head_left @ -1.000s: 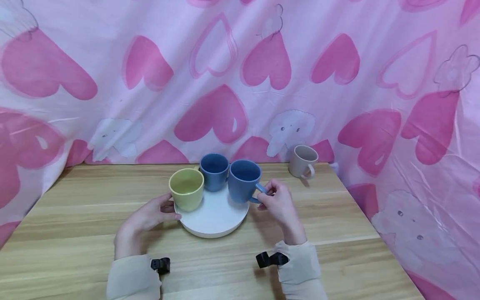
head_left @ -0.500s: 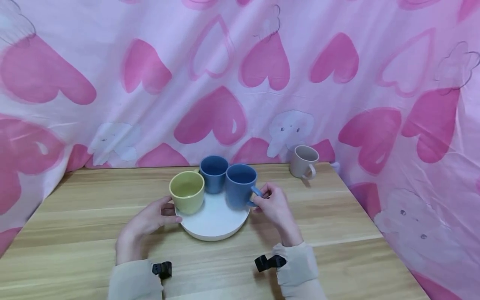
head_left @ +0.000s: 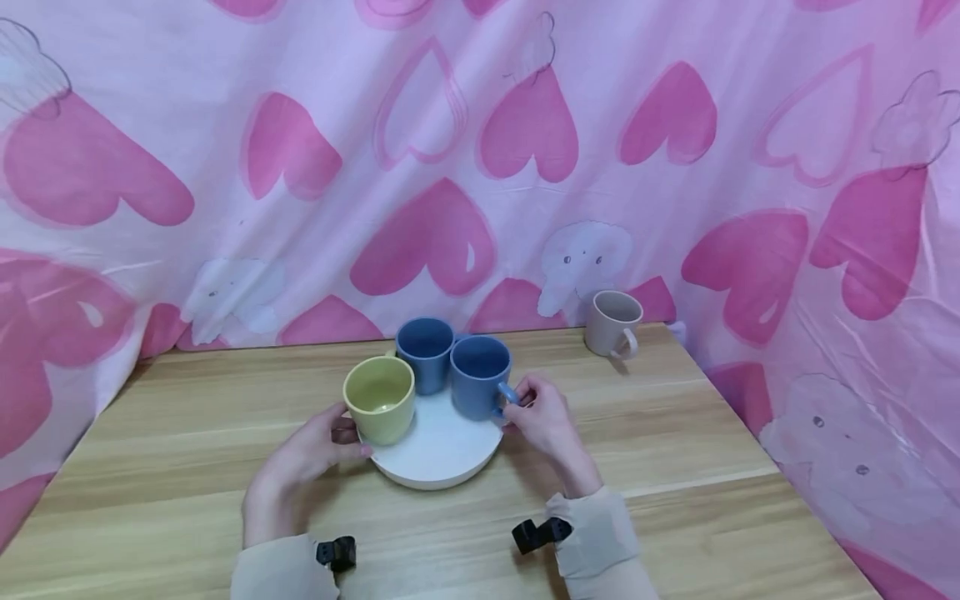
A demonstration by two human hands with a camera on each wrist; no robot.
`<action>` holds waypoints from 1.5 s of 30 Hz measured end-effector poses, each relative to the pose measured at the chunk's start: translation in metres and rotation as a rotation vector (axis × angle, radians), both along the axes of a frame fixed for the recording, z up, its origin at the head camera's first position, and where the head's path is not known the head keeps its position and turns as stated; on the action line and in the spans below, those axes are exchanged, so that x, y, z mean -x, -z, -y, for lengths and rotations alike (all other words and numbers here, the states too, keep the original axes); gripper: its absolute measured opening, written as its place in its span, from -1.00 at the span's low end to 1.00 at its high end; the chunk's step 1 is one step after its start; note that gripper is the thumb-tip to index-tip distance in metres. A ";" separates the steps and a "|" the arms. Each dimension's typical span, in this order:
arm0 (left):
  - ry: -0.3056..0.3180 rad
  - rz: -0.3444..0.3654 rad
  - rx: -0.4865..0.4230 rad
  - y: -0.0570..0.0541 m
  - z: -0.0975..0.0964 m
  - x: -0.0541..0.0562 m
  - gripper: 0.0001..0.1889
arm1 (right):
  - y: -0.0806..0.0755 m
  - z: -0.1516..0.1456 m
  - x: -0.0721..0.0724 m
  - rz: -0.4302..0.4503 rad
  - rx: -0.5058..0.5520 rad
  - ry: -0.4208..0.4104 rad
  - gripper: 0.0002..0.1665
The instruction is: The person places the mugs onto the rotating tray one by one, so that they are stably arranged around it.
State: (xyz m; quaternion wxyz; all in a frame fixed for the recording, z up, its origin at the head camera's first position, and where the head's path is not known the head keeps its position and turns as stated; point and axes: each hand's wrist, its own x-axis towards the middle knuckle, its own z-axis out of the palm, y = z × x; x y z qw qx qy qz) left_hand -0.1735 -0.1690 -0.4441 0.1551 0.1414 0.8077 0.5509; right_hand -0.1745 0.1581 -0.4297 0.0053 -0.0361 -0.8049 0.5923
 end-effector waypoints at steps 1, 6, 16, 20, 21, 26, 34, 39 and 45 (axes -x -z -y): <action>-0.007 -0.003 0.012 0.000 -0.001 0.000 -0.17 | 0.000 0.000 0.000 -0.003 -0.012 -0.003 -0.83; -0.014 0.013 0.027 0.002 -0.007 0.000 -0.28 | 0.001 -0.001 0.004 -0.002 -0.045 -0.017 -0.81; -0.018 0.019 0.018 0.002 -0.005 0.000 -0.31 | 0.009 0.000 0.006 0.006 -0.028 -0.013 -0.82; -0.036 0.011 0.062 0.002 -0.005 0.000 -0.30 | 0.010 -0.001 0.006 -0.011 -0.050 -0.010 -0.81; -0.035 0.006 0.073 0.002 -0.005 0.001 -0.30 | 0.010 -0.001 0.005 -0.008 -0.058 -0.011 -0.80; -0.041 0.002 0.102 0.000 -0.004 0.000 -0.31 | 0.008 -0.002 0.005 0.012 -0.105 -0.033 -0.74; -0.040 0.025 0.073 -0.001 -0.007 -0.001 -0.26 | 0.001 -0.007 0.003 -0.005 -0.231 -0.069 -0.57; -0.040 0.013 0.099 -0.001 -0.007 -0.002 -0.24 | 0.000 -0.013 0.002 -0.013 -0.258 -0.097 -0.37; -0.049 0.017 0.122 -0.002 -0.008 -0.003 -0.29 | -0.001 -0.024 0.005 -0.053 -0.264 -0.096 -0.24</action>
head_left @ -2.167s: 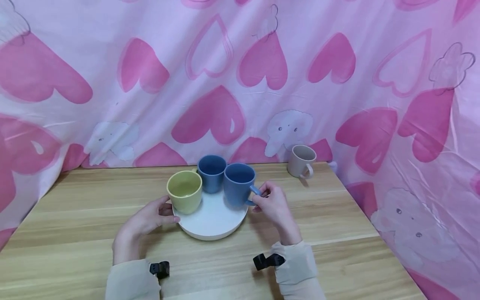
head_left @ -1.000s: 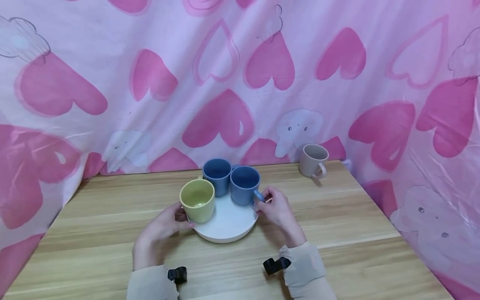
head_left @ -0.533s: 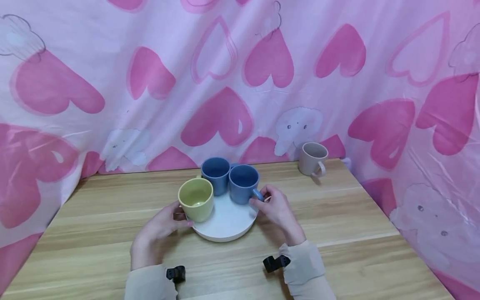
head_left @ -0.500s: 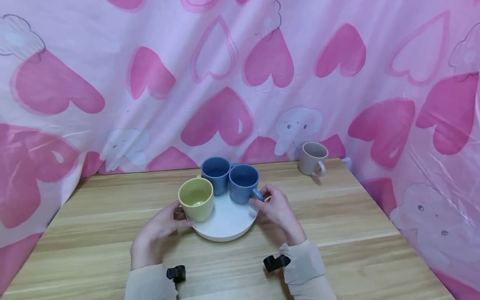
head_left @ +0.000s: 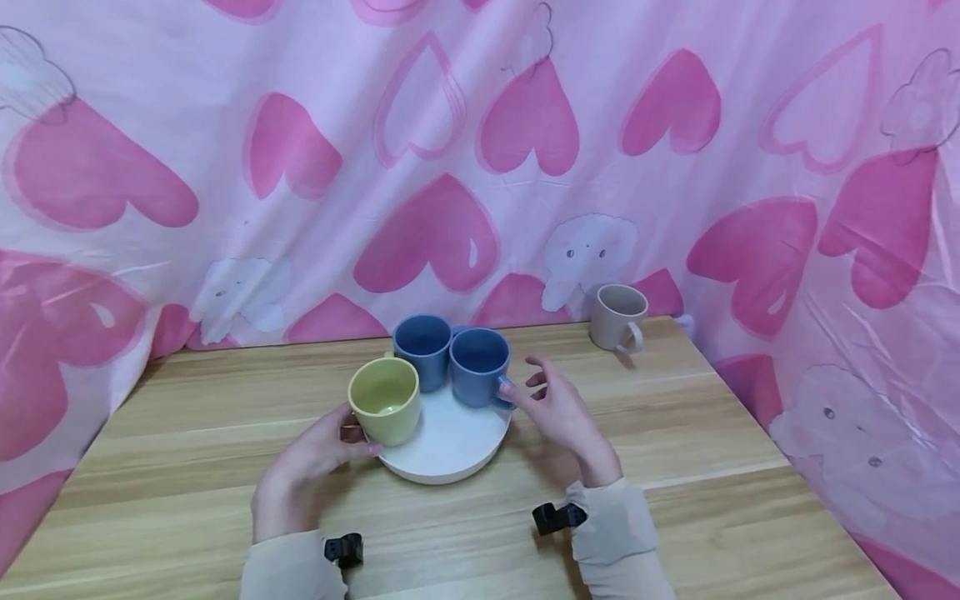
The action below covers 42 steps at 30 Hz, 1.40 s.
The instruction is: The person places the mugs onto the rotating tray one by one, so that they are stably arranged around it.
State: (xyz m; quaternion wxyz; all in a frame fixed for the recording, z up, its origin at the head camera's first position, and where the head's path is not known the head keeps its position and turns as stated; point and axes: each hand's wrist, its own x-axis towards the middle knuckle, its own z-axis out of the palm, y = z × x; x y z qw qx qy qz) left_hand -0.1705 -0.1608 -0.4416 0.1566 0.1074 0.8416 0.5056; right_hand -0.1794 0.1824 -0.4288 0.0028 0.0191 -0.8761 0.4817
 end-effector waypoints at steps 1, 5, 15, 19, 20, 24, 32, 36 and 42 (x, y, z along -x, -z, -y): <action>0.008 -0.001 -0.004 0.000 0.000 0.000 -0.30 | 0.000 -0.002 0.000 -0.015 -0.002 0.006 -0.26; 0.024 -0.012 -0.009 0.000 0.001 -0.001 -0.32 | -0.004 -0.014 0.000 -0.069 0.010 0.025 -0.35; 0.042 0.009 -0.010 -0.002 0.002 0.000 -0.32 | -0.004 -0.056 0.007 -0.142 0.048 0.091 -0.42; 0.038 0.014 -0.005 -0.002 0.003 0.000 -0.32 | -0.006 -0.067 0.013 -0.210 0.078 0.132 -0.49; 0.038 0.016 -0.004 -0.003 0.003 0.000 -0.32 | -0.006 -0.070 0.015 -0.219 0.084 0.139 -0.50; 0.048 -0.002 0.000 -0.003 0.003 0.001 -0.33 | -0.003 -0.083 0.022 -0.227 0.082 0.174 -0.55; 0.030 0.003 0.025 -0.002 0.002 0.002 -0.33 | 0.001 -0.110 0.034 -0.187 0.076 0.326 -0.57; 0.020 0.008 0.029 -0.003 0.002 0.002 -0.32 | 0.004 -0.119 0.043 -0.177 0.171 0.445 -0.55; 0.031 -0.001 0.015 -0.003 0.003 0.000 -0.34 | 0.009 -0.126 0.054 -0.148 0.235 0.577 -0.50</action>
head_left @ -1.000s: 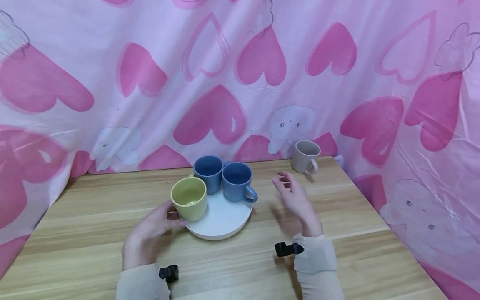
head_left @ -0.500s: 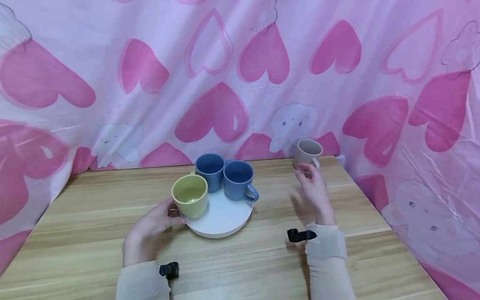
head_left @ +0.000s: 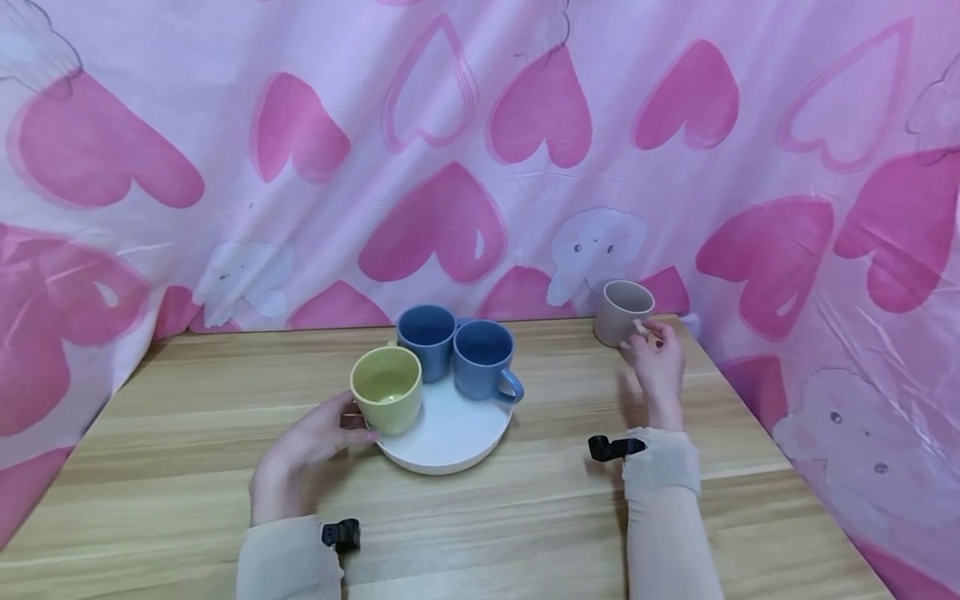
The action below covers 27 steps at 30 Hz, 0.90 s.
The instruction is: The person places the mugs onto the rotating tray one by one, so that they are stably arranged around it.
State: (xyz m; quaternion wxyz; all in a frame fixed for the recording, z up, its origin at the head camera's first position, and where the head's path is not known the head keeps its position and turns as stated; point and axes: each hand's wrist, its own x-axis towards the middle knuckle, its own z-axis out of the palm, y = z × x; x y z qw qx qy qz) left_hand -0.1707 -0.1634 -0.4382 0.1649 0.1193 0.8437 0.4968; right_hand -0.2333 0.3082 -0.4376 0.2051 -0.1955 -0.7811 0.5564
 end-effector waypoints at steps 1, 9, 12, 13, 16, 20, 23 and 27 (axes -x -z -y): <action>0.004 -0.003 0.001 0.000 0.001 0.000 -0.34 | 0.001 0.000 0.002 0.004 0.024 0.003 -0.49; 0.012 -0.027 0.005 0.000 0.001 0.000 -0.38 | 0.010 -0.010 0.014 0.041 0.197 -0.005 -0.44; 0.005 -0.022 0.007 -0.001 0.001 0.000 -0.39 | 0.012 -0.016 0.012 0.095 0.118 -0.006 -0.50; 0.008 -0.021 0.005 -0.001 0.000 0.001 -0.39 | 0.013 -0.018 0.012 0.116 0.081 -0.013 -0.54; -0.003 -0.017 0.005 -0.002 -0.001 0.001 -0.40 | 0.015 -0.022 0.013 0.161 0.005 -0.035 -0.63; 0.005 -0.011 -0.012 -0.001 -0.001 0.001 -0.40 | 0.018 -0.023 0.016 0.170 0.023 -0.030 -0.71; 0.015 -0.011 -0.028 0.000 -0.001 0.000 -0.40 | 0.020 -0.021 0.019 0.158 0.076 0.010 -0.79; 0.015 -0.017 -0.033 0.000 0.000 0.000 -0.41 | 0.020 -0.017 0.021 0.134 0.134 0.054 -0.86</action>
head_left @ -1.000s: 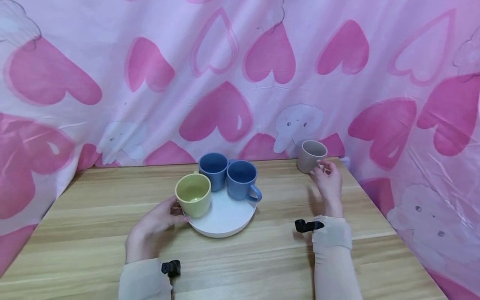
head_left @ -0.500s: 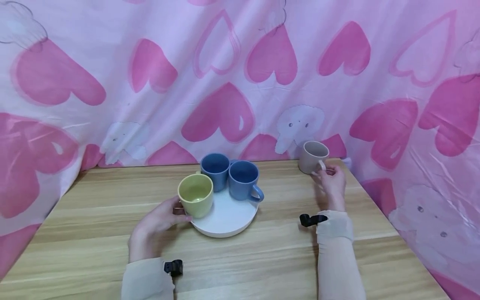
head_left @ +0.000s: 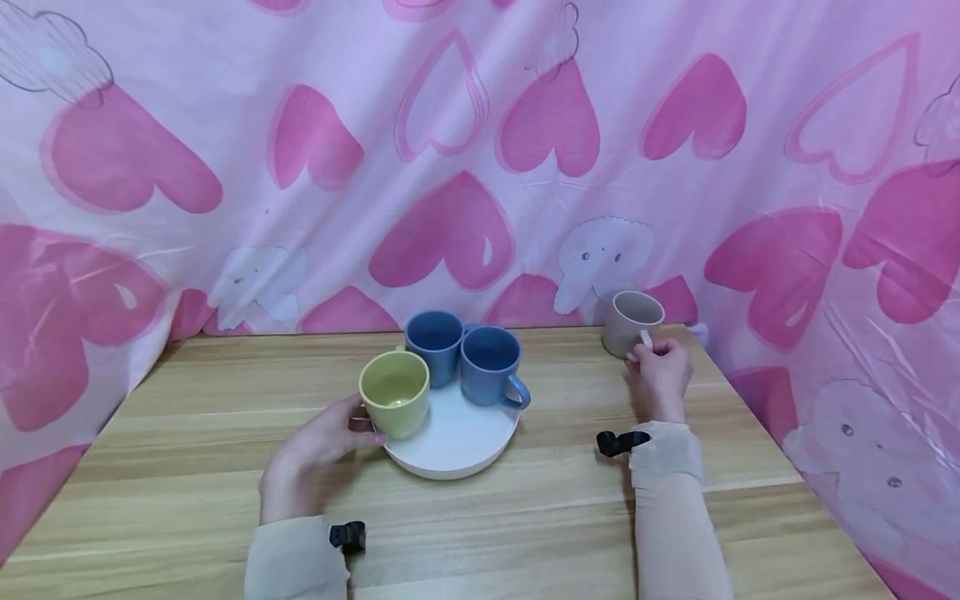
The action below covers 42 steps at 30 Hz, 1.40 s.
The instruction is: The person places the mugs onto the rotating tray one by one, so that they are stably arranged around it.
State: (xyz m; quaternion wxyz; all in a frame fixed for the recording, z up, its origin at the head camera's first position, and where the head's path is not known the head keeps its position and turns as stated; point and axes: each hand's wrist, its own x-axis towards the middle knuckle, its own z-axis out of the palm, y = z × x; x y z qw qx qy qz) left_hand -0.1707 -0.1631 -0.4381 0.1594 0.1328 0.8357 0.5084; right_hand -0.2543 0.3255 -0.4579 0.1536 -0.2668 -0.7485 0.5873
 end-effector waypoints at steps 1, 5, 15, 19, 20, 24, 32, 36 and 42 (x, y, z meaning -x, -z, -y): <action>0.003 0.000 -0.001 0.000 0.000 0.000 -0.42 | 0.000 0.001 0.000 -0.006 0.016 0.006 -0.86; 0.007 0.001 -0.012 0.000 0.000 0.000 -0.42 | -0.002 0.002 -0.002 -0.014 0.036 0.029 -0.85; 0.003 -0.005 -0.033 0.002 0.002 0.000 -0.39 | -0.005 0.002 -0.011 0.016 0.008 0.041 -0.88; 0.002 0.003 -0.039 0.002 0.002 0.000 -0.37 | -0.011 0.002 -0.018 0.017 -0.031 0.056 -0.89; -0.003 0.005 -0.037 0.001 0.002 0.000 -0.37 | -0.013 0.002 -0.020 0.011 -0.039 0.060 -0.90; -0.024 0.003 -0.017 0.000 0.003 0.000 -0.33 | -0.020 0.005 -0.026 -0.059 0.076 0.055 -0.89; -0.011 -0.016 -0.027 0.001 0.004 0.000 -0.35 | -0.031 0.010 -0.047 -0.122 0.137 0.078 -0.85; -0.014 -0.005 -0.036 0.001 0.004 -0.001 -0.30 | -0.037 0.013 -0.053 -0.171 0.194 0.079 -0.83; 0.006 -0.033 -0.023 0.001 0.004 -0.001 -0.28 | -0.048 0.015 -0.059 -0.241 0.243 0.090 -0.85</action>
